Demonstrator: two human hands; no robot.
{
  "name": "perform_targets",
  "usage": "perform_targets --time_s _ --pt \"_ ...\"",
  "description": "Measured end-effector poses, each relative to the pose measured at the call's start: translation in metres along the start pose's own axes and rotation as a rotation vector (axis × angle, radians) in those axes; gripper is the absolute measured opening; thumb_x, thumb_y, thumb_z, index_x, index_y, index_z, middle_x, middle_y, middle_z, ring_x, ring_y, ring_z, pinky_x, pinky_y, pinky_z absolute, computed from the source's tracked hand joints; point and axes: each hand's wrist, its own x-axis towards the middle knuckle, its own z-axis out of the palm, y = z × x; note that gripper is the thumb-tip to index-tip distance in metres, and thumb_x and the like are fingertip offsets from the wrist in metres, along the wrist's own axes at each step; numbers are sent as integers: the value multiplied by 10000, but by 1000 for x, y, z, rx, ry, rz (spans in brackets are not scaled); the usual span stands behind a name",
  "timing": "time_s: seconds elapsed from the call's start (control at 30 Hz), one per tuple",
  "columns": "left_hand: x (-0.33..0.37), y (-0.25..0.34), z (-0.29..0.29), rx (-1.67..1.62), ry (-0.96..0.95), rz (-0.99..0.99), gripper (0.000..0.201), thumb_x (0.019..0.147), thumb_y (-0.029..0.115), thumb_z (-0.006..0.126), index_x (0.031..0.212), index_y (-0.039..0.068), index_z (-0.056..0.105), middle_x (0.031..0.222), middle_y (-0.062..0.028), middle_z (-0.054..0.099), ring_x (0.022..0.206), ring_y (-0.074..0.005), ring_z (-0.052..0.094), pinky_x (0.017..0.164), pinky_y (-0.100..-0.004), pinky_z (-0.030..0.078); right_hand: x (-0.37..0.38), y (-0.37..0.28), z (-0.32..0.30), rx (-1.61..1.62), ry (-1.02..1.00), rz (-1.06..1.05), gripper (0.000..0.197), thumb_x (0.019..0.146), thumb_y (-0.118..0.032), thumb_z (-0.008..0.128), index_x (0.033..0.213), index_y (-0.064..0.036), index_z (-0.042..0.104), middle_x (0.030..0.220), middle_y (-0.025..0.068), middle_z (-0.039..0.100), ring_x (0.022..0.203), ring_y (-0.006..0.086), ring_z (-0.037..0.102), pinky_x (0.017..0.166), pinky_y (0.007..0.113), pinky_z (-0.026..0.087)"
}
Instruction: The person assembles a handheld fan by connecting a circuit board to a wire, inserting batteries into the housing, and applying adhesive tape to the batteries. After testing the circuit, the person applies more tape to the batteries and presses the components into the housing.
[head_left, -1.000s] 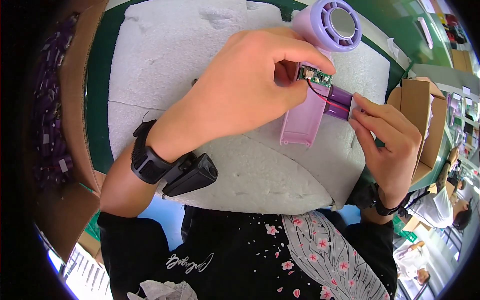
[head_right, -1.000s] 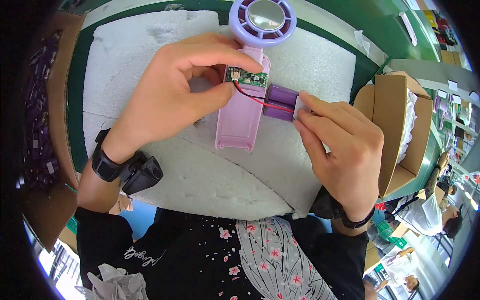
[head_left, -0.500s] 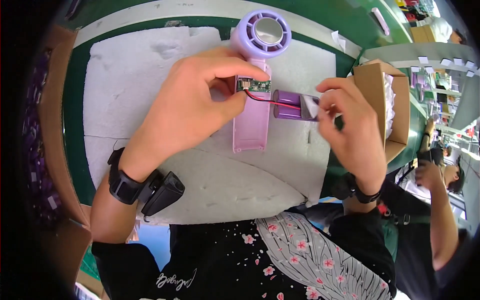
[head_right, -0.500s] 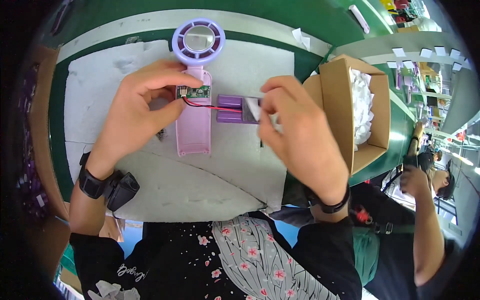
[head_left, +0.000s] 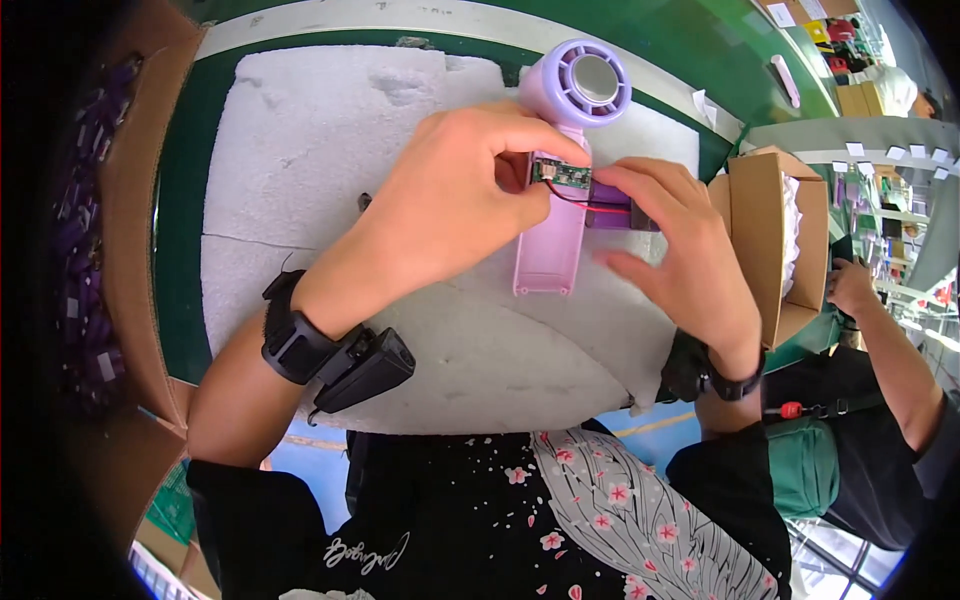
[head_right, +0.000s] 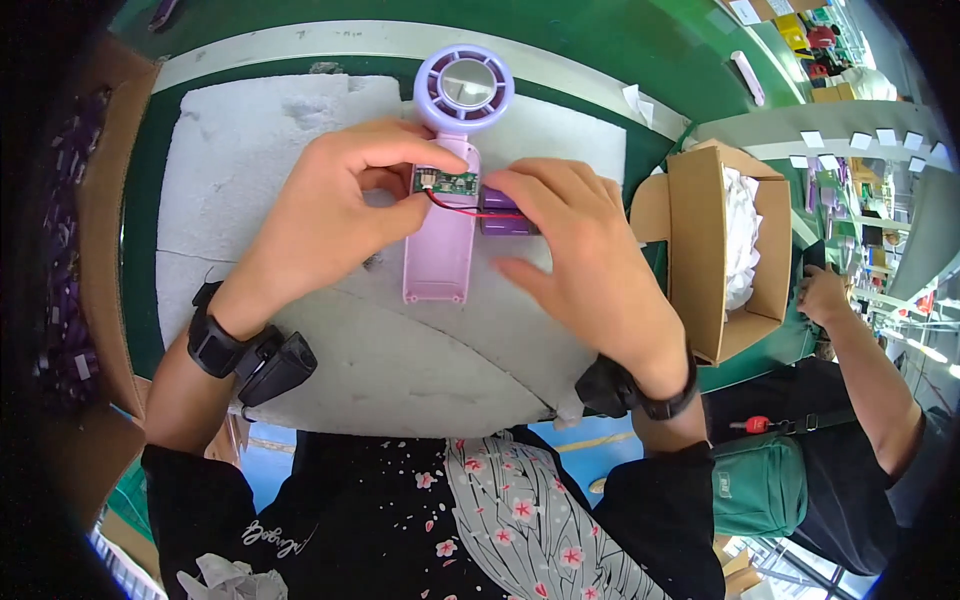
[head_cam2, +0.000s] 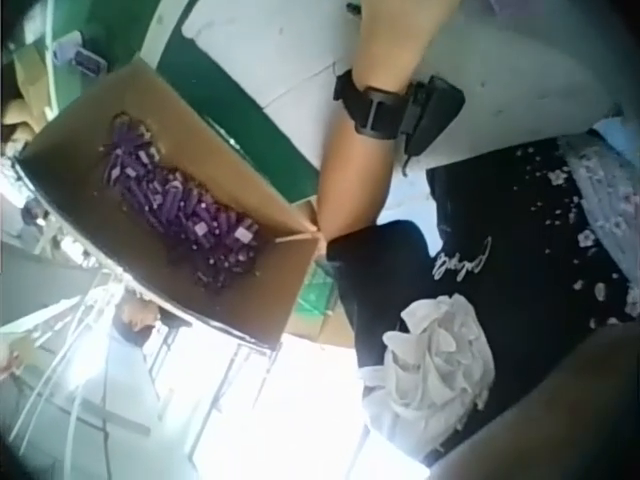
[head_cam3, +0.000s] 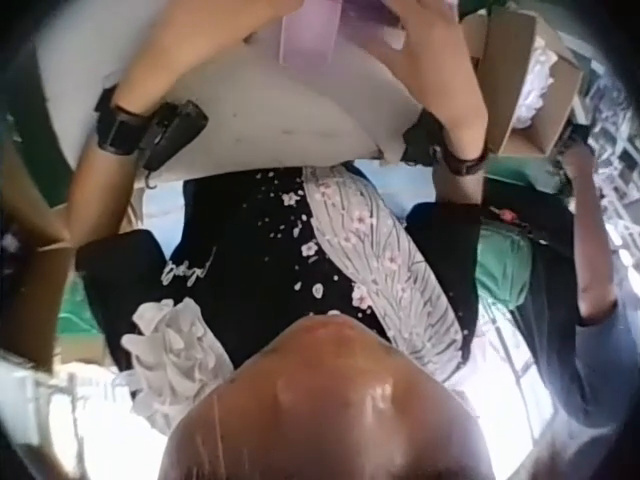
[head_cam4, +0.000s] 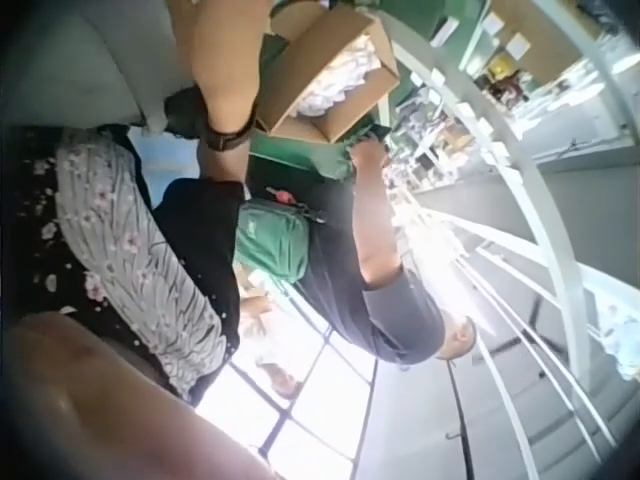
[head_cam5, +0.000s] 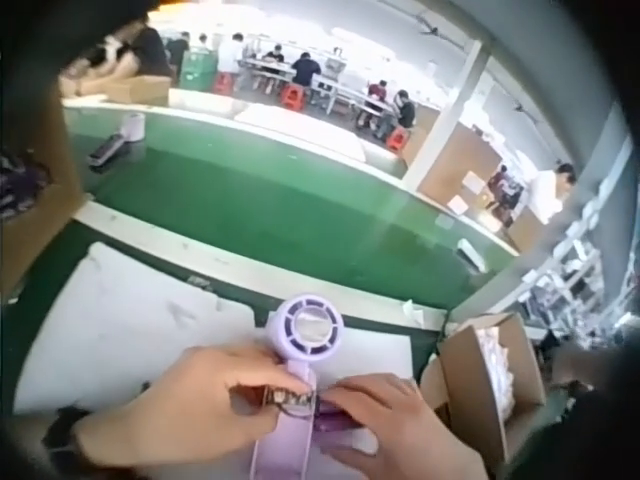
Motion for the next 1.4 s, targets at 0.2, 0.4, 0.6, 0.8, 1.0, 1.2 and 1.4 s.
perform_targets --time_s 0.2,0.4,0.6,0.8,1.0,1.2,1.4 --pt "5 8 0 80 -56 16 307 738 -45 604 1013 41 709 941 -98 656 799 -171 620 721 -268 503 -7 27 1 554 -167 136 613 723 -2 727 1288 -19 490 1034 89 620 907 206 638 763 317 509" --pt "7 9 0 170 -81 41 338 735 -65 608 1033 54 715 1007 -114 663 853 -183 639 740 -259 506 -12 20 1 1435 -358 450 758 747 40 692 1409 -15 327 990 98 612 869 249 662 698 329 532" --pt "7 6 -2 281 -77 147 360 697 -34 687 1037 77 720 1015 -137 665 820 -221 657 705 -273 517 -18 20 16 1711 -283 267 993 596 49 775 1424 17 229 1120 205 527 795 337 670 603 363 561" --pt "3 4 0 396 -27 260 349 677 10 739 1019 79 724 974 -143 672 773 -249 666 676 -283 524 -17 30 -2 1577 -436 269 930 581 8 798 1397 10 352 1193 139 518 992 283 613 782 371 529" --pt "7 6 5 435 -20 334 292 709 23 728 998 64 719 940 -143 671 731 -269 660 636 -296 519 -8 45 -8 979 -282 -4 873 478 -119 862 1272 4 522 1161 123 553 1057 244 552 829 338 483" --pt "-5 11 -10 410 -24 360 260 748 12 695 1004 57 712 938 -150 666 725 -275 658 620 -310 512 -7 11 12 839 -233 -26 813 492 -115 858 1236 -15 549 1165 127 565 1030 229 563 819 314 470" --pt "-5 9 -14 403 -72 357 276 779 3 664 1048 59 698 942 -171 654 728 -299 651 622 -316 509 -9 -4 25 639 -34 -3 709 539 -36 847 1188 -8 561 1194 135 563 973 230 589 812 319 492"
